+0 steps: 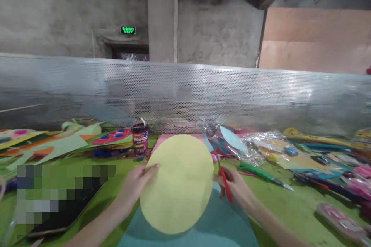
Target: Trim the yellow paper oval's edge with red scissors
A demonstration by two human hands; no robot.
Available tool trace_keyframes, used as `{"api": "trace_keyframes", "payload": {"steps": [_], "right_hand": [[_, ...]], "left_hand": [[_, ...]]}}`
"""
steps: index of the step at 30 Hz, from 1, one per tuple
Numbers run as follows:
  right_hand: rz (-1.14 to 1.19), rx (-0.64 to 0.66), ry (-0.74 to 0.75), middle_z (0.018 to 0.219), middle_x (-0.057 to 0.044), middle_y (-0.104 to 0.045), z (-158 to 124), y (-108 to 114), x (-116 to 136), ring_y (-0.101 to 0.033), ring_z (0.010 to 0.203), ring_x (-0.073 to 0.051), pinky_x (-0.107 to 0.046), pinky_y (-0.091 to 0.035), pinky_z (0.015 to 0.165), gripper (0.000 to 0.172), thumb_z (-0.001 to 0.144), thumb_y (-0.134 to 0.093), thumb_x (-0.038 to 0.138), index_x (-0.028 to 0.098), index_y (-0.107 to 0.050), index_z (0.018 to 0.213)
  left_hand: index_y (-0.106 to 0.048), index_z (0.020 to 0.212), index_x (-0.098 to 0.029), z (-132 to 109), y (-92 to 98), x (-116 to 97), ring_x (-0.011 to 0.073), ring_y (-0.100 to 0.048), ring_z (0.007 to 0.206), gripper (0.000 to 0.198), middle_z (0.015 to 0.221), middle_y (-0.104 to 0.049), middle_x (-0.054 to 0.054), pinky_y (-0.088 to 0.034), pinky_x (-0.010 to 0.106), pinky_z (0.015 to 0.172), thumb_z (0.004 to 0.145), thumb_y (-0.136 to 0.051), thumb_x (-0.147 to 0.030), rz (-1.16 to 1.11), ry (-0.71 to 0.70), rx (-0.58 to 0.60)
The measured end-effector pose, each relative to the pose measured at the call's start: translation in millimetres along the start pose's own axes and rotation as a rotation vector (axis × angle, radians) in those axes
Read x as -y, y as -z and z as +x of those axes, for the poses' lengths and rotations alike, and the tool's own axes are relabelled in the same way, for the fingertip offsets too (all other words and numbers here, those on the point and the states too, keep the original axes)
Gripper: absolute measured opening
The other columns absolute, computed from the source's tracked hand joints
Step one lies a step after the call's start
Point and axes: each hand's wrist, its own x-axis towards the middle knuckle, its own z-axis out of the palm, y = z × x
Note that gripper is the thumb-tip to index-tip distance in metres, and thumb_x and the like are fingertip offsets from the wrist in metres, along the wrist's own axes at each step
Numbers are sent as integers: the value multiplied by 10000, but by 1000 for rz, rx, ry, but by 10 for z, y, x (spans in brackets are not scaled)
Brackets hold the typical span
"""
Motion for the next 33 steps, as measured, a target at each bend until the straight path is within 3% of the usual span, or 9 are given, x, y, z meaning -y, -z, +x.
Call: {"api": "trace_keyframes", "payload": {"steps": [7,33], "right_hand": [[-94,19,-64,362,86,-413,-34,0,-1,-434,295,-69,-179,-368,341,172,700,-448,295,182,-374,594],[-110,81,-55,361,68,-443,-68,-76,-44,-472,297,-97,-185,-373,323,105,694,-416,253,166,-416,635]], "left_hand": [[-600,800,-165,-56,-7,-86,248,-633,610,344,699,-684,69,-478,311,529,613,-617,-453,-53,72,3],[-620,788,-139,-124,-10,-101,239,-618,546,407,566,-649,43,-443,292,465,614,-563,-502,70,-24,-25]]}}
